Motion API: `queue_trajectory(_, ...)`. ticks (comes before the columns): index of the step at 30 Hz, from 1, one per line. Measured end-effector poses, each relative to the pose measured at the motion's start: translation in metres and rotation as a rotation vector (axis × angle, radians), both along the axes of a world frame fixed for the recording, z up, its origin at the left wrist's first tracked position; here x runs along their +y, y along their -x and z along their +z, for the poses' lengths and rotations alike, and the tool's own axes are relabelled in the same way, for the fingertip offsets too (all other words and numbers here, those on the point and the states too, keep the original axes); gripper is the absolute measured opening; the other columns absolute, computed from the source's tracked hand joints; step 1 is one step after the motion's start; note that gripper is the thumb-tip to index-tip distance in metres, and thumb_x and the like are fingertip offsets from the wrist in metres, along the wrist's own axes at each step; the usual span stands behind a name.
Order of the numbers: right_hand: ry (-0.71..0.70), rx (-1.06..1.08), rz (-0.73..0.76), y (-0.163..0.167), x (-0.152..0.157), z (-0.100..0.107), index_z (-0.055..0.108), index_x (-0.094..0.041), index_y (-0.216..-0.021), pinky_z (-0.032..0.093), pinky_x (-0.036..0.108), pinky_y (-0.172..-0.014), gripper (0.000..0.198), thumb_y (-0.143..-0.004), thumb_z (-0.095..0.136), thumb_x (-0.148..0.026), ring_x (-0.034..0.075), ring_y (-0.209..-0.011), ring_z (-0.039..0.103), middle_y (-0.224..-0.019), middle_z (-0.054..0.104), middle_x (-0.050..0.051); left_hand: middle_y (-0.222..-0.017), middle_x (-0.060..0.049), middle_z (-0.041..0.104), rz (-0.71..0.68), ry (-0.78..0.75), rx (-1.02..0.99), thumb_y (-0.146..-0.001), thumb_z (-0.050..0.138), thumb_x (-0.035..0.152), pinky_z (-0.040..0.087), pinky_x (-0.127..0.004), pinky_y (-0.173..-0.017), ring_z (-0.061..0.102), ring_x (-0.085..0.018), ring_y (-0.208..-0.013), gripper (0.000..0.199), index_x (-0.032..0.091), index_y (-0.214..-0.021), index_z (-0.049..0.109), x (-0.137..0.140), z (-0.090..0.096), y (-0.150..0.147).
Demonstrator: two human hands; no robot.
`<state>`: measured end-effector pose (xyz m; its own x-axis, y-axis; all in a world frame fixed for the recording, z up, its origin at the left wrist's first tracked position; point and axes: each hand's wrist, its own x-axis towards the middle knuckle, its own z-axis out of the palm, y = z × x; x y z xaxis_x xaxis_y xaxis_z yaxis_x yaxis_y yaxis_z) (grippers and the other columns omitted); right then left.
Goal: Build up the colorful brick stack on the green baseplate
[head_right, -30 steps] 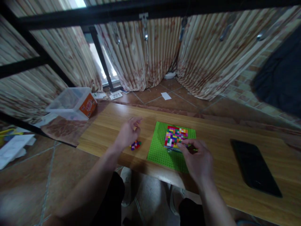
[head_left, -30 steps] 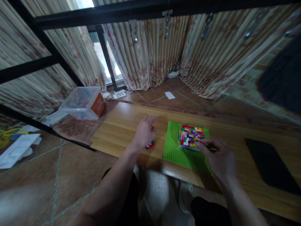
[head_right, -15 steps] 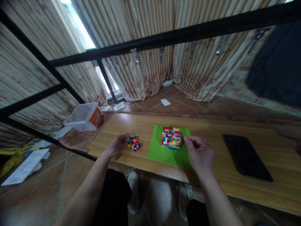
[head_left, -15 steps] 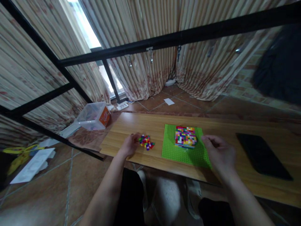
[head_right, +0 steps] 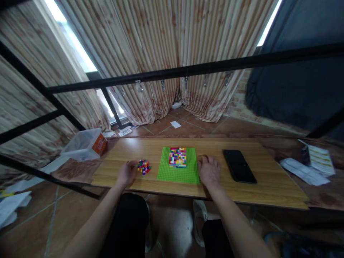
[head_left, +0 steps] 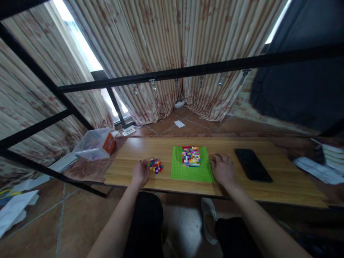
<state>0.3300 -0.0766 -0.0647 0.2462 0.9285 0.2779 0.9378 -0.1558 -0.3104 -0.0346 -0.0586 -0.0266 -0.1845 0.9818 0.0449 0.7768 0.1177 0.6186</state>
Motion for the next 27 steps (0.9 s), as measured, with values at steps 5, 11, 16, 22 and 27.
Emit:
queue_trajectory(5,0.027,-0.063,0.019,0.005,-0.007,-0.001,0.057,-0.013,-0.126,0.034,0.045,-0.097,0.040,-0.095,0.039,-0.030,0.031,-0.116,0.047,-0.131,0.056,0.018,-0.093,-0.010,0.070,0.058,-0.057,-0.197,-0.081,0.053,0.014,0.047,-0.034,-0.087,0.064,-0.023,-0.093,0.020,0.014,-0.095,0.067,-0.023,0.003,-0.006)
queue_trajectory(11,0.028,-0.049,-0.034,0.008,-0.009,0.004,0.061,-0.014,-0.120,0.034,0.042,-0.093,0.037,-0.094,0.040,-0.030,0.030,-0.111,0.048,-0.123,0.060,0.016,-0.101,-0.008,0.073,-0.103,-0.112,-0.611,-0.082,0.058,0.028,0.054,-0.030,-0.080,0.068,-0.019,-0.091,0.026,0.016,-0.102,0.070,-0.052,0.005,-0.073)
queue_trajectory(16,0.017,-0.027,-0.037,0.009,-0.009,0.005,0.062,-0.015,-0.119,0.033,0.041,-0.094,0.036,-0.095,0.039,-0.031,0.029,-0.111,0.048,-0.122,0.061,0.015,-0.082,-0.006,0.073,-0.188,-0.089,-0.740,-0.079,0.063,0.034,0.055,-0.031,-0.074,0.069,-0.017,-0.073,0.027,0.015,-0.096,0.073,-0.050,0.010,-0.123)
queue_trajectory(22,0.003,0.013,-0.041,0.009,-0.009,0.004,0.062,-0.015,-0.119,0.033,0.041,-0.096,0.036,-0.095,0.041,-0.030,0.029,-0.112,0.048,-0.123,0.061,0.015,-0.082,-0.005,0.072,-0.242,-0.083,-0.702,-0.074,0.068,0.029,0.052,-0.025,-0.067,0.066,-0.014,-0.069,0.030,0.014,-0.100,0.073,-0.029,0.018,-0.142)
queue_trajectory(27,0.000,0.030,-0.047,0.008,-0.008,0.003,0.062,-0.015,-0.120,0.033,0.042,-0.096,0.036,-0.095,0.041,-0.029,0.030,-0.113,0.048,-0.124,0.061,0.015,-0.081,-0.005,0.070,-0.291,-0.079,-0.555,-0.075,0.066,0.019,0.050,-0.024,-0.065,0.065,-0.014,-0.068,0.025,0.013,-0.098,0.074,-0.015,0.018,-0.151)
